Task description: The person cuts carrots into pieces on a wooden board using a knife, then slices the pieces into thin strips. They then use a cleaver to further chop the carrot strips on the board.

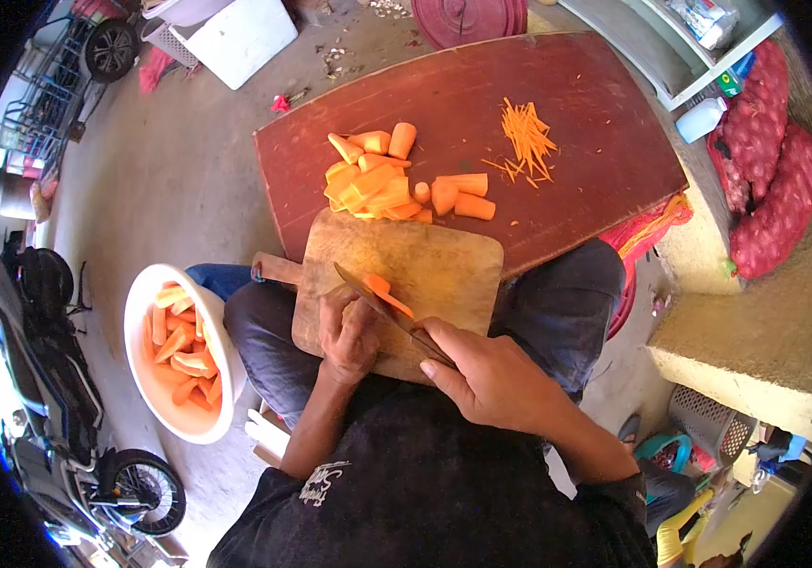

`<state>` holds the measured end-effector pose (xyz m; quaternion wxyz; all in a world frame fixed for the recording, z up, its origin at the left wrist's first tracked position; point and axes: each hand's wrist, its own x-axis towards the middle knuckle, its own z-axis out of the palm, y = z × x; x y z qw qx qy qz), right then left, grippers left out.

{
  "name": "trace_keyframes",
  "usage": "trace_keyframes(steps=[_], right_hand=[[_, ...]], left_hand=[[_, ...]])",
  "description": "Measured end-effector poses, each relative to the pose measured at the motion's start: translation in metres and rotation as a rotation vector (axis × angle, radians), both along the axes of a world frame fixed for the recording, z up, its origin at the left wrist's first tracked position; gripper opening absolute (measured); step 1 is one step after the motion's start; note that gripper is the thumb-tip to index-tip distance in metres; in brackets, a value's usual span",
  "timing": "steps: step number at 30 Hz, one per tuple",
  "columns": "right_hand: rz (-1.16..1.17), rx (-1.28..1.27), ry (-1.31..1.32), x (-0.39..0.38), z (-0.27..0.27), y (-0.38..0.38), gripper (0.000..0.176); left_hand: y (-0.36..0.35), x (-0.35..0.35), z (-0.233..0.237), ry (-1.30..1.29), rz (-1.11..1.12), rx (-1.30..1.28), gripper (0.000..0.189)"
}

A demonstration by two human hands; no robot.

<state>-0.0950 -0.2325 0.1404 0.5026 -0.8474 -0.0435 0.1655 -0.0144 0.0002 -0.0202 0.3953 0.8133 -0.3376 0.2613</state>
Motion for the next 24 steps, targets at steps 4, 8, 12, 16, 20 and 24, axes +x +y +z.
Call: trace_keyframes(steps=[4,8,12,16,20,24], right_hand=[[0.011,-0.018,-0.031,0.0,-0.003,0.001,0.047],[0.038,-0.059,-0.006,0.004,0.001,0.002,0.047],[0.057,-0.125,-0.032,0.005,-0.004,0.003,0.046],[0.077,-0.115,-0.06,0.012,-0.013,0.002,0.036],[0.118,-0.13,-0.05,0.02,-0.017,0.0,0.039],[0.091,-0.115,-0.108,0.028,-0.033,0.006,0.038]], left_hand=[[-0.002,-0.001,0.0,0.004,0.005,-0.003,0.056],[0.002,-0.002,-0.002,0.008,0.001,0.023,0.058],[0.001,-0.001,0.003,-0.003,-0.034,0.015,0.059],[0.001,0.001,0.004,-0.034,-0.049,0.014,0.06],[0.002,0.0,0.005,-0.025,-0.042,0.029,0.06],[-0.001,0.001,0.006,-0.043,-0.056,0.022,0.058]])
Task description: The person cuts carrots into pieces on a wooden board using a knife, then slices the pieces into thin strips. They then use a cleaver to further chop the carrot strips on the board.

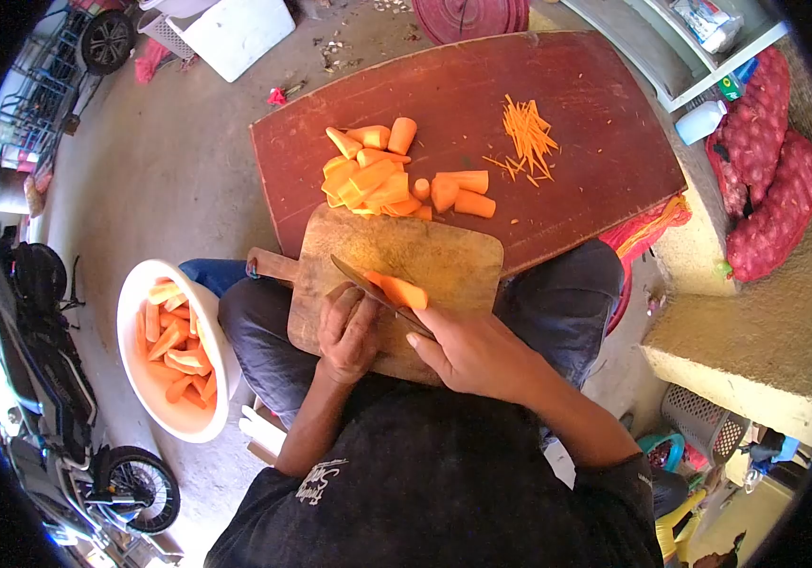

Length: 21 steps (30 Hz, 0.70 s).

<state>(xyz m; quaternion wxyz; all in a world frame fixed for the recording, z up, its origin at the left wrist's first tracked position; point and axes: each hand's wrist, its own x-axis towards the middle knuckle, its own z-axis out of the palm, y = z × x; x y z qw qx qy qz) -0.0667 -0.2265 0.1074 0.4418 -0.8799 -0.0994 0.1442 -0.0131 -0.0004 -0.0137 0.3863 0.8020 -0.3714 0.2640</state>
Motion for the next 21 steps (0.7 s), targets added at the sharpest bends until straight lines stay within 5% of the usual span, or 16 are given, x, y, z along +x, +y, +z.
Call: trace_keyframes(steps=[5,12,15,19,21], right_hand=[[0.005,0.011,0.014,0.017,-0.035,0.004,0.034],[-0.027,0.206,0.055,0.041,-0.045,-0.01,0.027],[-0.14,0.353,0.526,0.047,-0.026,-0.023,0.026],[-0.076,0.272,-0.019,0.019,-0.021,-0.012,0.034],[-0.066,0.193,0.047,0.01,0.004,-0.01,0.042]], left_hand=[[-0.004,-0.001,0.004,0.016,0.027,-0.013,0.045],[-0.006,-0.003,0.0,0.078,0.048,-0.084,0.05],[-0.003,-0.001,-0.001,0.093,0.061,-0.095,0.056],[0.001,-0.004,-0.001,0.125,0.063,-0.07,0.061],[0.0,-0.003,-0.003,0.129,0.06,-0.073,0.062]])
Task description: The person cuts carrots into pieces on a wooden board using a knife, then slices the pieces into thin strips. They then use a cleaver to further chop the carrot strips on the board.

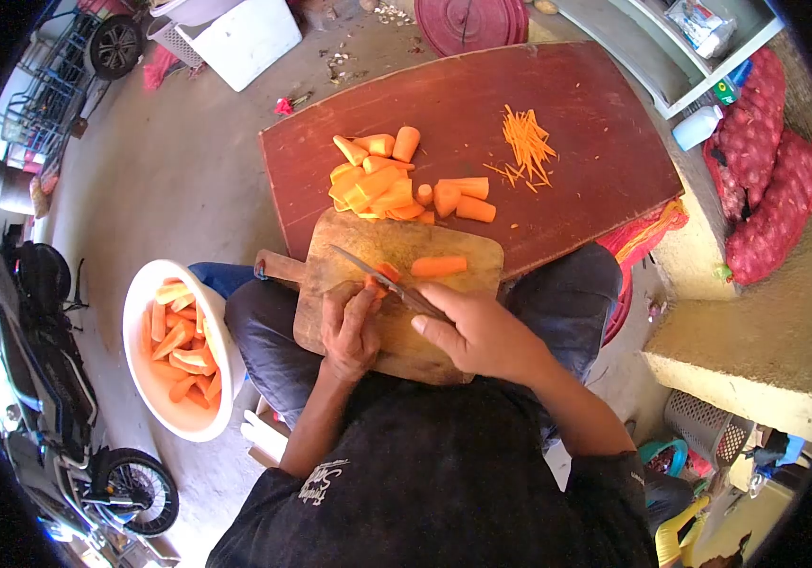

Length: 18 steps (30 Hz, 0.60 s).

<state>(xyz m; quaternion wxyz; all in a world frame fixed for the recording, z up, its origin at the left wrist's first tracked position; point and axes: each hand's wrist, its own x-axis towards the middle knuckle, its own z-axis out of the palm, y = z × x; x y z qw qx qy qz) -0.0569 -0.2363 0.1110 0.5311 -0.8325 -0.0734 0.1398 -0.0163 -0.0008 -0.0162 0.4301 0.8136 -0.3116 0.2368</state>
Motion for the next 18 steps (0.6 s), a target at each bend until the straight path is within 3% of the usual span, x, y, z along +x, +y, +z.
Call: trace_keyframes(steps=[3,9,14,17,18], right_hand=[[-0.001,-0.029,-0.112,-0.012,0.007,0.005,0.047],[-0.018,-0.07,-0.053,-0.016,0.015,0.006,0.033],[0.006,-0.143,-0.01,-0.014,-0.005,0.004,0.032],[0.002,-0.214,-0.017,-0.018,-0.017,0.004,0.029],[-0.002,-0.24,-0.023,-0.02,-0.019,0.004,0.028]], left_hand=[[-0.004,0.0,-0.003,0.007,-0.005,-0.008,0.062],[0.0,0.0,-0.002,-0.003,0.0,0.009,0.06],[-0.001,0.001,0.003,0.016,0.008,0.0,0.058],[-0.004,0.002,0.007,0.012,0.024,-0.018,0.038],[-0.004,0.002,0.007,0.008,0.003,-0.011,0.043]])
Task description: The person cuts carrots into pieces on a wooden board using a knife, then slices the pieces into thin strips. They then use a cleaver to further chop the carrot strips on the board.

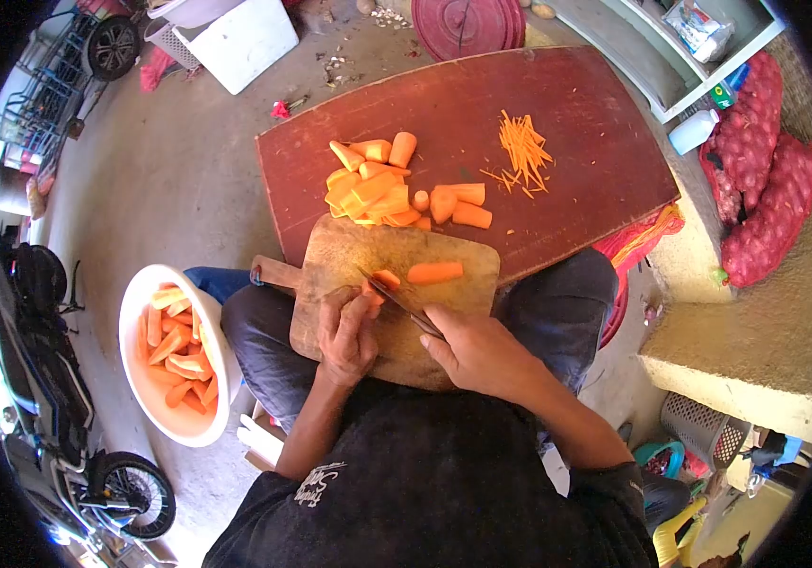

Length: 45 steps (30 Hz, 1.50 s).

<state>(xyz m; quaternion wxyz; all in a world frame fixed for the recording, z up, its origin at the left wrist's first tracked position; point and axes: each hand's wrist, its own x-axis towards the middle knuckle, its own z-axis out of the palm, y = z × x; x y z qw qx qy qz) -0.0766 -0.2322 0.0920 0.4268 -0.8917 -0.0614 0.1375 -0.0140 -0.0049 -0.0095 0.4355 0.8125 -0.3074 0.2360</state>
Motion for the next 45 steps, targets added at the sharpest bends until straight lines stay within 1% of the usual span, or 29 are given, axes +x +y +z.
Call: trace_keyframes(steps=[2,9,12,15,18,19,22,24,27,30,33,37,40,45], right_hand=[[-0.006,-0.02,0.015,-0.004,-0.002,0.001,0.027],[0.054,-0.097,0.033,0.002,-0.003,-0.006,0.026],[0.047,-0.083,0.013,0.006,-0.003,-0.01,0.026],[-0.085,0.241,0.157,0.012,-0.023,-0.019,0.027],[-0.024,0.286,0.101,0.006,-0.034,-0.029,0.028],[-0.012,0.17,0.114,0.001,-0.021,-0.026,0.028],[0.01,-0.01,0.112,-0.008,0.01,-0.021,0.029],[0.021,-0.012,0.099,-0.01,0.022,-0.02,0.03],[0.008,0.035,0.051,-0.013,0.034,-0.013,0.03],[-0.005,0.082,0.031,-0.012,0.039,-0.006,0.03],[0.011,0.083,0.03,-0.01,0.039,-0.004,0.032],[0.031,0.044,0.015,-0.009,0.041,-0.004,0.034],[0.039,0.028,0.024,-0.011,0.042,-0.006,0.044],[0.047,0.021,0.033,-0.012,0.045,-0.007,0.044]], left_hand=[[0.001,0.0,-0.001,-0.007,-0.041,0.017,0.052],[-0.003,0.0,-0.002,-0.06,-0.029,0.047,0.048],[-0.003,0.002,-0.002,-0.083,-0.054,0.051,0.047],[-0.002,-0.002,-0.008,-0.057,-0.036,0.041,0.047],[0.002,-0.001,-0.006,-0.011,0.003,0.022,0.046],[0.002,-0.002,-0.005,0.0,0.01,0.026,0.046],[0.0,-0.002,-0.003,0.025,0.035,0.008,0.048],[-0.002,-0.001,-0.005,0.051,0.051,-0.023,0.05],[0.001,-0.001,-0.005,0.031,0.055,0.033,0.056],[0.003,-0.002,-0.011,0.004,0.039,0.021,0.063],[0.004,0.0,-0.014,-0.028,0.023,-0.016,0.066],[0.006,0.0,-0.012,-0.026,-0.01,0.014,0.066],[0.007,0.0,-0.009,-0.033,-0.03,0.042,0.064],[0.006,0.0,-0.01,-0.031,-0.057,0.053,0.062]])
